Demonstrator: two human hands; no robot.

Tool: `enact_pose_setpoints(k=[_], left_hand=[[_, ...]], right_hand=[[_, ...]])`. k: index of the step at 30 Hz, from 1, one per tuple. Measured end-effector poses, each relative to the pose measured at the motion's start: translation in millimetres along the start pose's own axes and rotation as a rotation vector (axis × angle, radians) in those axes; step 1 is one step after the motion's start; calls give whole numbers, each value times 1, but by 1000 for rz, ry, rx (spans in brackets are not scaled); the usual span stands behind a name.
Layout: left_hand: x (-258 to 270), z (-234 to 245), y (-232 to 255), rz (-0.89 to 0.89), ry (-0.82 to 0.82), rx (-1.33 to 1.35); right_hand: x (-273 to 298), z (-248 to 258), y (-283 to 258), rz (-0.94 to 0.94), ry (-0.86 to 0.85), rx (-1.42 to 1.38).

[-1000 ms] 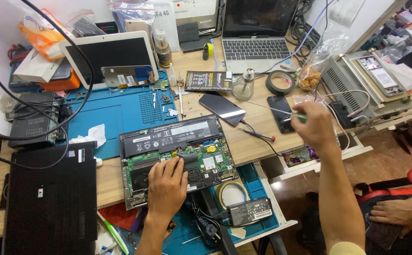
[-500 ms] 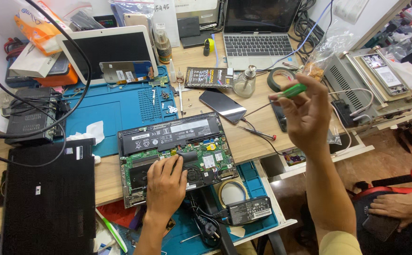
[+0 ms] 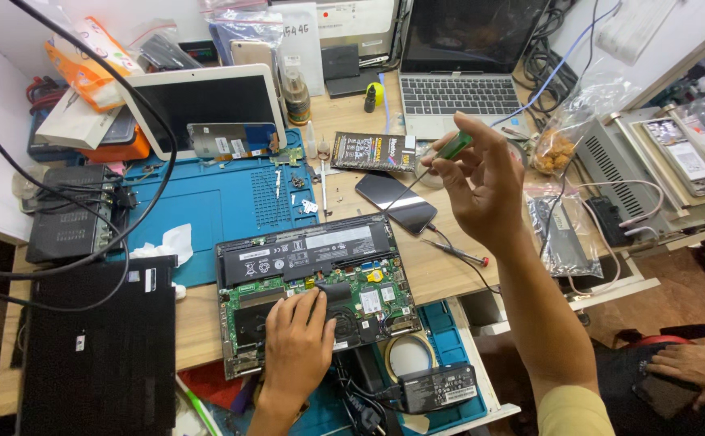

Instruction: The person removes the bottom cover of a laptop and uses a screwdriver to detach the battery. They then lift the battery out of the chassis and set it aside on the workbench.

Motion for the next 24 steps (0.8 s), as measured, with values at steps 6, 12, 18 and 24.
enact_pose_setpoints(k=[6, 12, 18, 24], left_hand=[[4, 6, 5, 7, 1, -12], [10, 8, 10, 16, 17, -65], [12, 0, 5, 8, -7, -25], [11, 10, 3, -17, -10, 4]], right_hand=[[8, -19, -23, 33, -56, -61], [23, -50, -55, 170, -103, -208], [24, -110, -68, 222, -122, -396], [19, -145, -89, 229, -215, -340]])
Point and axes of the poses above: each hand's wrist, its own x-axis away from the middle knuckle, its own z-axis out of the back of the hand, y = z × x, the point moved 8 cm from there along -x, towards the middle knuckle, and after that the axes turned 10 degrees about -z, right-handed, at the moved point
